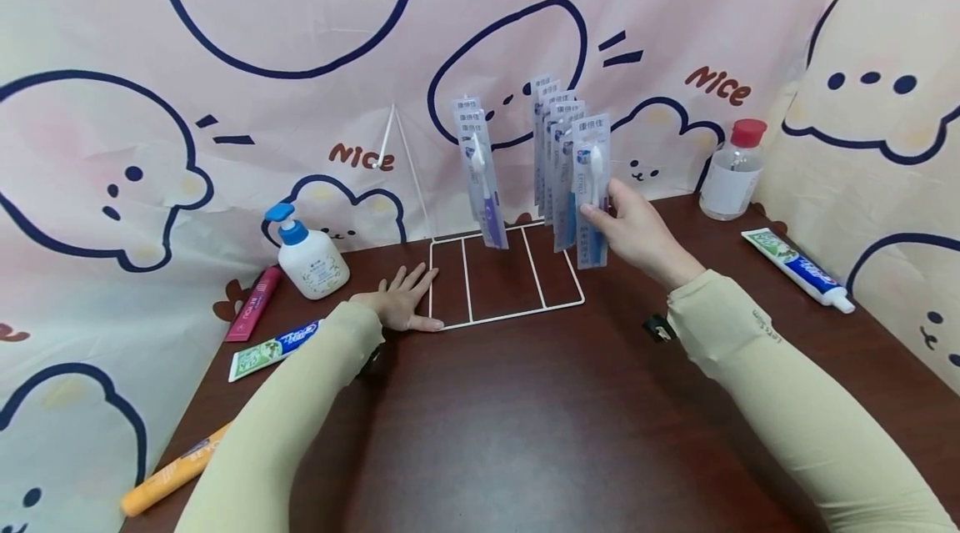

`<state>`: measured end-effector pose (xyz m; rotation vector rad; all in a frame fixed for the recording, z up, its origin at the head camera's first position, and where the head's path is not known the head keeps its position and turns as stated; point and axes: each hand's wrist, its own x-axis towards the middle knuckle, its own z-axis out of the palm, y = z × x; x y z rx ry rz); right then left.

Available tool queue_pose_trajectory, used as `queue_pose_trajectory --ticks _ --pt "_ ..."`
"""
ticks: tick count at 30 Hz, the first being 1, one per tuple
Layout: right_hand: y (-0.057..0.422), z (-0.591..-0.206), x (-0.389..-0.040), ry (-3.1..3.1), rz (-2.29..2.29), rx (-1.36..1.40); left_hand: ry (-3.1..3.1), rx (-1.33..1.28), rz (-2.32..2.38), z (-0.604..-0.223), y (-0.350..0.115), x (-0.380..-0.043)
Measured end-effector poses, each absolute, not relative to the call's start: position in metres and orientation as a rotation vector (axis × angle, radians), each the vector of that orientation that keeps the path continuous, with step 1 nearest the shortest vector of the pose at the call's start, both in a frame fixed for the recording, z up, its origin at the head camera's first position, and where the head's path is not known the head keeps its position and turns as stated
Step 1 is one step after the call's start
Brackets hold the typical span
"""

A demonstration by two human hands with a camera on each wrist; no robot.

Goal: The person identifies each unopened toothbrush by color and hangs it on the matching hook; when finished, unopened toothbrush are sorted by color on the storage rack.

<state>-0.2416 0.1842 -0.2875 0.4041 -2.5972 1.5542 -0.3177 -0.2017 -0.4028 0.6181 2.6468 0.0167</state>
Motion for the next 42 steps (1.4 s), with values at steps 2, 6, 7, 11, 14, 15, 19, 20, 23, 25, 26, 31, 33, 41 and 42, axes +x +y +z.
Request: queue_pose_trajectory --ticks 2,6,7,11,14,15,19,20,23,25,26,31,33,41,42 --pt "0.183 -0.288 -0.241 -2.597 1.571 0.416 2.649 0.625 0.022 -0.405 -0.203 -0.319" --pt "0.182 -0.286 -0.24 -2.602 1.578 0.416 2.655 0.635 0.046 -0.406 -0.206 -0.32" --pt "0.181 -0.286 -0.24 -2.6 1.583 0.419 2.657 0.643 0.06 -0.407 -0.207 -0.321" --pt "0.177 -0.284 -0.242 -2.584 1.612 0.431 2.665 0.639 0.072 -0.405 -0.208 -0.321" --pt "0.175 -0.284 -0.245 -2.588 1.646 0.432 2.664 0.612 0.029 -0.402 -0.206 -0.319" --pt "0.174 -0.285 -0.246 -2.598 1.648 0.43 2.664 0.612 0.027 -0.403 -0.206 -0.32" --pt "0.175 -0.289 -0.252 -2.643 1.636 0.403 2.667 0.612 0.019 -0.402 -0.204 -0.321" --pt "0.175 -0.29 -0.254 -2.65 1.626 0.394 2.67 0.616 0.021 -0.402 -0.203 -0.321" --pt "0.177 -0.292 -0.259 -2.667 1.599 0.365 2.669 0.613 0.002 -0.405 -0.203 -0.322" --pt "0.178 -0.293 -0.261 -2.68 1.583 0.351 2.663 0.607 -0.011 -0.406 -0.203 -0.322" --pt "0.179 -0.294 -0.262 -2.684 1.576 0.345 2.659 0.601 -0.021 -0.406 -0.203 -0.321" --pt "0.183 -0.299 -0.265 -2.699 1.563 0.341 2.647 0.598 -0.036 -0.403 -0.205 -0.32" --pt "0.185 -0.301 -0.265 -2.703 1.551 0.352 2.645 0.6 -0.036 -0.401 -0.206 -0.32" --pt "0.192 -0.302 -0.264 -2.763 1.476 0.393 2.566 0.574 0.071 -0.389 -0.206 -0.322" --pt "0.193 -0.303 -0.264 -2.773 1.463 0.393 2.554 0.569 0.096 -0.387 -0.205 -0.322"
